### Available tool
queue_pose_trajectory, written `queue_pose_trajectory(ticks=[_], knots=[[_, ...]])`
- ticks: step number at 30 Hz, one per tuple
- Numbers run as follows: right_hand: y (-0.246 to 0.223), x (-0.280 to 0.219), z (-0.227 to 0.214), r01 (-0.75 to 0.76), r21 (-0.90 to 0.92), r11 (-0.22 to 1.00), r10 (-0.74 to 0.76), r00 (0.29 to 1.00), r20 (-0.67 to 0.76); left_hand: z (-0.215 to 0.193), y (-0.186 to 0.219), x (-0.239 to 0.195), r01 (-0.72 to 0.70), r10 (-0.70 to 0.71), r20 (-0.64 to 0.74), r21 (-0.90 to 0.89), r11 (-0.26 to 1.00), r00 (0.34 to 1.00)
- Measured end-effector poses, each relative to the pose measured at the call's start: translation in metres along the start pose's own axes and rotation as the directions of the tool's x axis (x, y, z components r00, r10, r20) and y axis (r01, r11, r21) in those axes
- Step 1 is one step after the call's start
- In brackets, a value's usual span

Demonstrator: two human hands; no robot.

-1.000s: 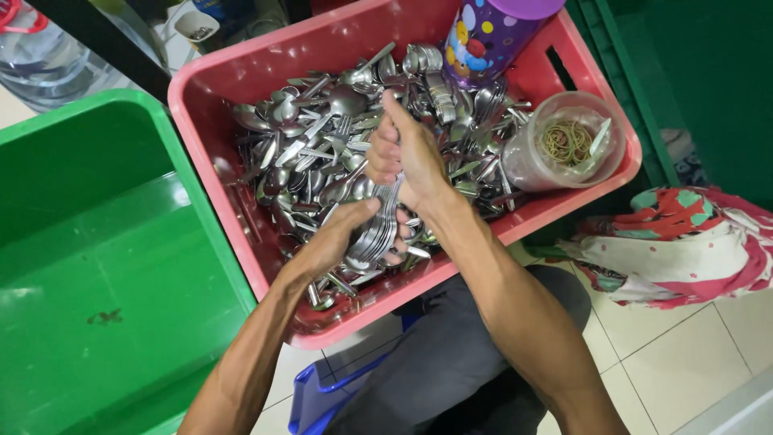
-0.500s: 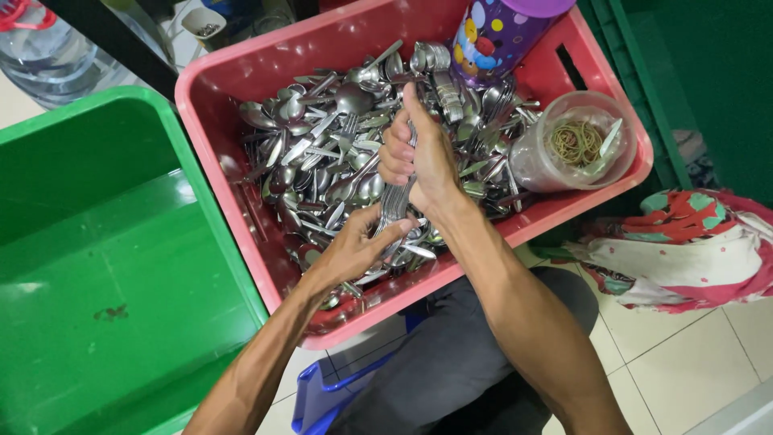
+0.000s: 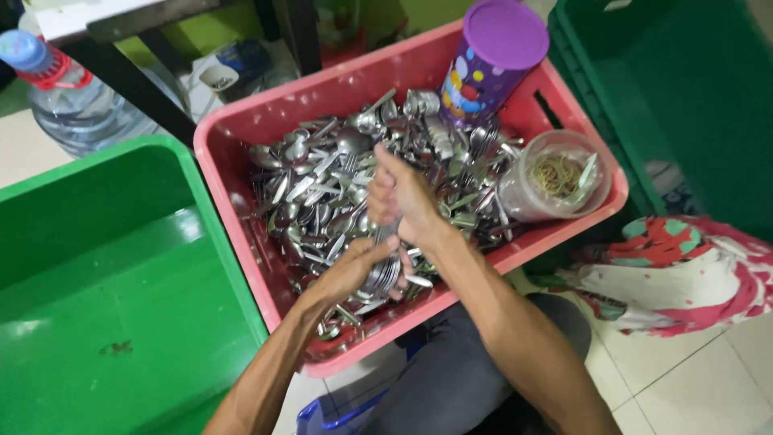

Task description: The person sorts a large pile of mixed metal cutlery in a pink basin, separating forks from spoons by hand. The person gathers forks into a bundle and places them aside while continuing to sift through the remaining items.

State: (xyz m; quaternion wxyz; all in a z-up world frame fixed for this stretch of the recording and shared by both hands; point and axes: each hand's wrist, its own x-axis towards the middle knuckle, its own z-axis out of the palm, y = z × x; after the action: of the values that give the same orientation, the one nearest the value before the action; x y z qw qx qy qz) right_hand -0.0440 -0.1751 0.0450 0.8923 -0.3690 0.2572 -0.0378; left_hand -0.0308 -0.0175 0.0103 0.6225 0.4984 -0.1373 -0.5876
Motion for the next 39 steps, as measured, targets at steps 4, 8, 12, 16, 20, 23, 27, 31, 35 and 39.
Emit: queue_pose_trajectory(ticks=[4, 8, 12, 16, 20, 23, 27, 31, 35, 39], knots=[[0.008, -0.006, 0.007, -0.009, -0.032, 0.999, 0.008, 0.999, -0.046, -0.003, -0.009, -0.003, -0.021, 0.021, 0.019, 0.011, 1.0, 1.0], [0.016, 0.016, -0.008, 0.036, -0.178, 0.983, -0.058, 0.991, -0.122, -0.007, -0.001, -0.006, -0.094, 0.092, 0.055, 0.033, 0.995, 0.994], [0.0, 0.012, -0.015, 0.042, -0.276, 0.96, -0.026, 0.998, 0.061, -0.018, -0.008, 0.001, -0.088, 0.088, 0.041, 0.01, 0.996, 0.995], [-0.01, 0.028, -0.027, 0.066, -0.428, 0.901, -0.07, 0.998, 0.007, -0.013, -0.005, -0.001, -0.072, 0.065, -0.118, -0.055, 0.996, 0.991], [-0.039, 0.061, -0.078, 0.088, -0.546, 0.833, -0.252, 0.939, -0.232, -0.024, -0.003, 0.006, -0.114, 0.085, -0.305, -0.078, 0.99, 0.948], [-0.041, 0.077, -0.093, 0.022, -0.617, 0.787, -0.264, 0.915, -0.304, -0.032, 0.003, 0.007, -0.076, -0.001, -0.473, -0.144, 0.987, 0.881], [-0.028, 0.136, -0.126, -0.008, -0.709, 0.705, -0.292, 0.908, -0.3, -0.028, 0.015, -0.002, -0.127, 0.032, -0.477, -0.168, 0.978, 0.878], [-0.021, 0.206, -0.157, -0.043, -0.927, 0.372, -0.471, 0.852, -0.229, -0.031, 0.013, 0.0, -0.11, 0.003, -0.485, -0.192, 0.975, 0.875], [-0.023, 0.262, -0.173, -0.069, -0.99, 0.12, -0.558, 0.821, -0.125, -0.029, 0.016, 0.001, -0.086, -0.031, -0.519, -0.2, 0.976, 0.854], [-0.018, 0.284, -0.169, -0.163, -0.982, 0.097, -0.446, 0.875, -0.19, -0.028, 0.017, 0.002, -0.051, -0.066, -0.525, -0.206, 0.977, 0.849]])
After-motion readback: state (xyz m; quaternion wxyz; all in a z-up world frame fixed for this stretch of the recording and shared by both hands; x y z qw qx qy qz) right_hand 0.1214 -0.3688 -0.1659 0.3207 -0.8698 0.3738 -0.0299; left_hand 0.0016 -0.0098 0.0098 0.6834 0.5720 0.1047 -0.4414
